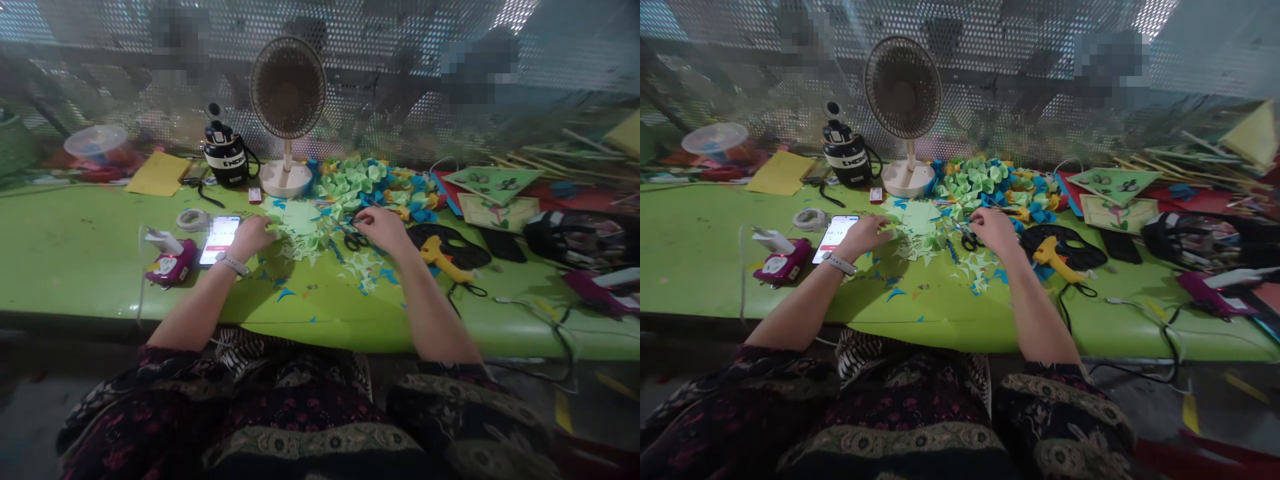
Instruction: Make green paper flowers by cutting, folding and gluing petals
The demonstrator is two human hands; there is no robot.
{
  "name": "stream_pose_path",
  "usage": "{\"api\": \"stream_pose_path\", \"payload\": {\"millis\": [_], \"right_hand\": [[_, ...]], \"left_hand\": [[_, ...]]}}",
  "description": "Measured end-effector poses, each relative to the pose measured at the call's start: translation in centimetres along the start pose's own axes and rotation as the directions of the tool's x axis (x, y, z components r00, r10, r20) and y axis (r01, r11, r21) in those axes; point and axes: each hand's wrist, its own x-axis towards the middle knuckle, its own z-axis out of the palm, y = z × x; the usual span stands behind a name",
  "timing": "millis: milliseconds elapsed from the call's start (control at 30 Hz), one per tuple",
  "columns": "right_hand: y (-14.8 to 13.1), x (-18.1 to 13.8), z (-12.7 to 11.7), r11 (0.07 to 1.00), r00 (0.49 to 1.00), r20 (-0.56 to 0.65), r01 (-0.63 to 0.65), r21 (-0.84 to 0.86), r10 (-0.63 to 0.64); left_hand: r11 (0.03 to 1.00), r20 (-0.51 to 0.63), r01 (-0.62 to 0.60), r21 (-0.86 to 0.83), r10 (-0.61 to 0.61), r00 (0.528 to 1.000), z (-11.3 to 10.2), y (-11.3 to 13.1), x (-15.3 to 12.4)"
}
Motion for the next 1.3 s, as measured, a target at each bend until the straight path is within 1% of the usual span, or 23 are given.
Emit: {"api": "stream_pose_path", "payload": {"millis": [67,133,233,300,367,467,533,600,633,700,767,867,933,1000,1067,1133,1233,1300], "right_hand": [[0.8,0.1,-0.9,0.999,1.000,0.012,-0.014,-0.045,0.015],[1.1,0.1,-1.2,0.995,0.998,0.055,-0.013,-0.096,0.019],[0.8,0.1,-0.4,0.975,0.985,0.165,-0.014,-0.223,0.052],[0.2,0.1,0.5,0.945,0.963,0.247,-0.019,-0.326,0.105],[-0.3,0.2,1.2,0.922,0.945,0.294,-0.022,-0.386,0.146],[-0.6,0.3,1.4,0.918,0.932,0.319,-0.036,-0.396,0.174],[-0.5,0.4,1.3,0.918,0.921,0.342,-0.039,-0.394,0.185],[-0.4,0.5,1.1,0.917,0.912,0.362,-0.036,-0.398,0.192],[-0.3,0.5,1.1,0.915,0.909,0.368,-0.033,-0.402,0.195],[-0.2,0.5,1.0,0.910,0.908,0.371,-0.026,-0.414,0.195],[-0.2,0.5,1.0,0.908,0.912,0.368,-0.013,-0.420,0.184],[0.0,0.5,0.7,0.921,0.909,0.383,-0.003,-0.389,0.165],[0.1,0.5,0.4,0.936,0.906,0.390,-0.017,-0.353,0.164],[0.4,0.5,0.0,0.950,0.913,0.378,-0.035,-0.310,0.157],[0.7,0.5,-0.3,0.968,0.922,0.363,-0.047,-0.246,0.136],[0.8,0.4,-0.5,0.982,0.928,0.349,-0.072,-0.176,0.131],[0.7,0.3,-0.6,0.988,0.937,0.316,-0.128,-0.084,0.148],[0.7,0.2,-0.5,0.985,0.948,0.268,-0.172,-0.021,0.171]], "left_hand": [[0.999,0.050,-0.029,0.020,0.028,0.998,0.1,-0.2,0.0],[0.999,0.089,-0.047,0.013,0.046,0.995,0.0,-0.3,0.1],[0.999,0.128,-0.025,-0.042,0.030,0.991,-0.5,-0.3,0.1],[0.995,0.123,-0.007,-0.101,0.020,0.992,-0.8,0.0,0.1],[0.986,0.102,0.000,-0.165,0.017,0.995,-1.0,0.2,0.1],[0.966,0.059,-0.009,-0.257,0.025,0.998,-0.9,0.7,0.0],[0.948,-0.013,-0.056,-0.313,0.055,0.998,-0.6,1.0,0.0],[0.922,-0.097,-0.137,-0.363,0.109,0.989,-0.3,1.3,0.1],[0.907,-0.122,-0.173,-0.385,0.135,0.983,-0.2,1.4,0.1],[0.880,-0.142,-0.218,-0.422,0.173,0.975,0.0,1.7,0.0],[0.865,-0.145,-0.236,-0.444,0.191,0.971,0.0,1.9,-0.1],[0.852,-0.177,-0.249,-0.460,0.187,0.966,-0.2,2.2,-0.2],[0.829,-0.193,-0.248,-0.502,0.172,0.966,-0.3,2.3,-0.3],[0.776,-0.163,-0.221,-0.591,0.153,0.975,-0.2,2.4,-0.3],[0.704,-0.101,-0.176,-0.688,0.148,0.984,0.1,2.6,-0.4],[0.650,-0.063,-0.161,-0.743,0.172,0.983,0.5,2.9,-0.6],[0.638,-0.049,-0.170,-0.751,0.202,0.978,0.5,3.5,-1.0],[0.625,-0.029,-0.155,-0.765,0.207,0.978,0.2,3.9,-1.5]]}}
